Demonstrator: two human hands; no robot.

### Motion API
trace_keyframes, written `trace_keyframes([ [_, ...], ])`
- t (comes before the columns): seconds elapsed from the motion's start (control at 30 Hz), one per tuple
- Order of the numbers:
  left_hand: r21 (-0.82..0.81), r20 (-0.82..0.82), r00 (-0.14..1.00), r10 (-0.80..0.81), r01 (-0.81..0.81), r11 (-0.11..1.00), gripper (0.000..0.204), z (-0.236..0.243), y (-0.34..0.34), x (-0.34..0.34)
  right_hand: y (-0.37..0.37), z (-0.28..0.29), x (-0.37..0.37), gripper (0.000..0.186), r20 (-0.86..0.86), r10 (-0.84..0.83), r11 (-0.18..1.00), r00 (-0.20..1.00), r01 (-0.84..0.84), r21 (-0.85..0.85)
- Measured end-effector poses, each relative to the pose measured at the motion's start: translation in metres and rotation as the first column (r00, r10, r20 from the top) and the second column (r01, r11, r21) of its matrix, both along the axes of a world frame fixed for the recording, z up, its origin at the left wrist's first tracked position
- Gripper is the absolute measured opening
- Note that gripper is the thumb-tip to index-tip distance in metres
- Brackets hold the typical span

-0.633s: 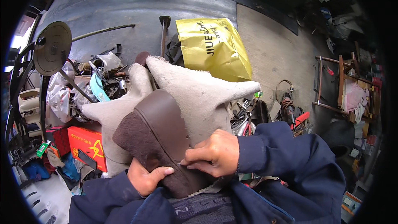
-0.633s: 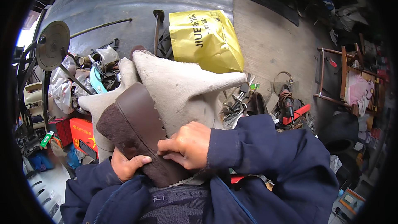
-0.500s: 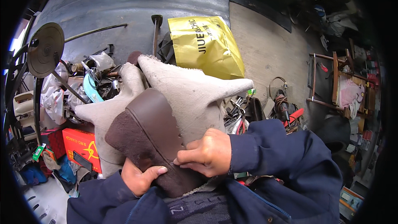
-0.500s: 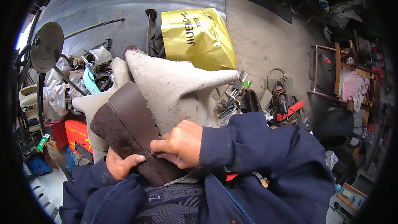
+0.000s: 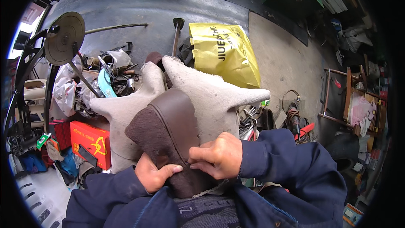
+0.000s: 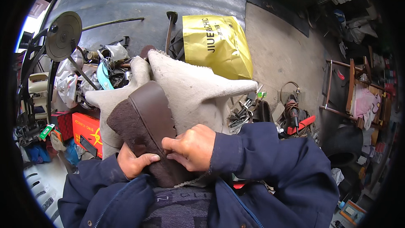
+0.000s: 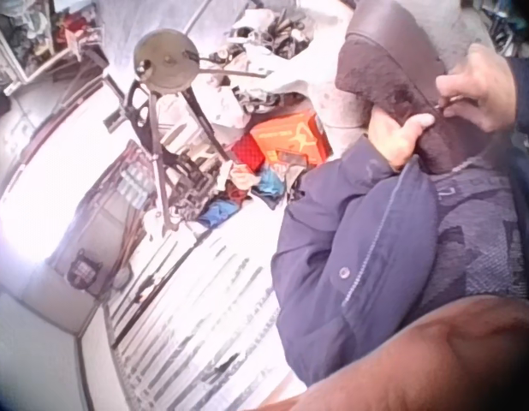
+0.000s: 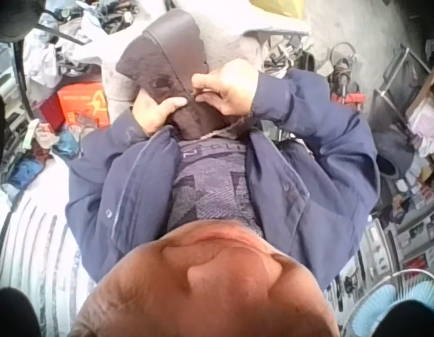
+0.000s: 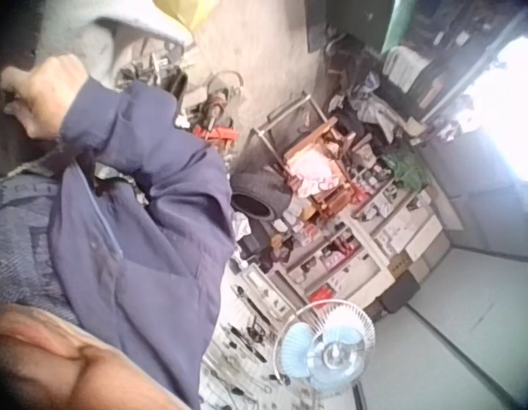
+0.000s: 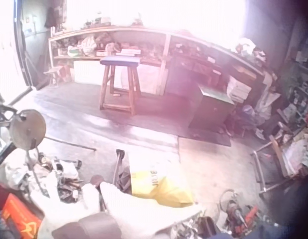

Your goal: The person hand-sews a brown shoe upper mounted on a last using a needle and thread. They repeatedly pierce the leather along a seam, pull the thread through, and adjust the shoe position to continue stitching along the edge.

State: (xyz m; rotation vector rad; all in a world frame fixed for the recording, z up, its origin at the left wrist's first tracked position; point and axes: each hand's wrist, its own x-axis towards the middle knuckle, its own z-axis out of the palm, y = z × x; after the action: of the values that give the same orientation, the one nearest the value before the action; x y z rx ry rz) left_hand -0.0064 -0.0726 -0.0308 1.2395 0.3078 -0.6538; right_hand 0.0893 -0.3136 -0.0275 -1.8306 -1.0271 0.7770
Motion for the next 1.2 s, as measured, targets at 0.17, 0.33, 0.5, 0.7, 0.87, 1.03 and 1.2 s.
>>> trace_keyframes([
  [0.17, -0.086, 0.052, 0.998, -0.047, 0.052, 0.995, 0.058, -0.001, 0.002, 0.002, -0.001, 0.001, 0.003, 0.019, -0.040, 0.023, 0.999, 0.999, -0.022, 0.027],
  [0.33, 0.046, 0.068, 0.979, -0.190, 0.187, 0.981, 0.067, 0.005, 0.013, 0.006, -0.006, 0.002, 0.002, 0.017, -0.050, 0.037, 0.999, 0.998, -0.037, 0.001],
  [0.5, 0.318, 0.121, 0.940, -0.319, 0.268, 0.910, 0.032, 0.042, 0.039, 0.012, -0.012, 0.001, -0.002, 0.017, -0.080, 0.022, 1.000, 0.997, -0.023, -0.009],
  [0.7, 0.724, 0.418, 0.707, -0.570, 0.120, 0.679, 0.014, 0.055, 0.063, 0.011, -0.013, 0.001, -0.006, 0.019, -0.095, 0.003, 1.000, 0.996, -0.003, 0.001],
  [0.87, 0.603, 0.196, 0.971, -0.137, -0.009, 0.798, 0.011, 0.067, 0.068, -0.007, -0.015, 0.000, -0.011, 0.019, -0.080, -0.029, 1.000, 0.996, 0.029, 0.000],
  [1.03, -0.435, 0.291, 0.899, 0.328, -0.181, 0.882, 0.020, 0.039, 0.056, -0.020, -0.015, -0.001, -0.015, 0.021, -0.021, -0.063, 0.998, 0.998, 0.063, 0.003],
  [1.2, 0.066, 0.269, 0.949, 0.165, -0.189, 0.980, 0.021, 0.029, 0.059, -0.014, -0.015, 0.007, -0.026, 0.021, 0.101, -0.123, 0.990, 0.987, 0.129, -0.055],
])
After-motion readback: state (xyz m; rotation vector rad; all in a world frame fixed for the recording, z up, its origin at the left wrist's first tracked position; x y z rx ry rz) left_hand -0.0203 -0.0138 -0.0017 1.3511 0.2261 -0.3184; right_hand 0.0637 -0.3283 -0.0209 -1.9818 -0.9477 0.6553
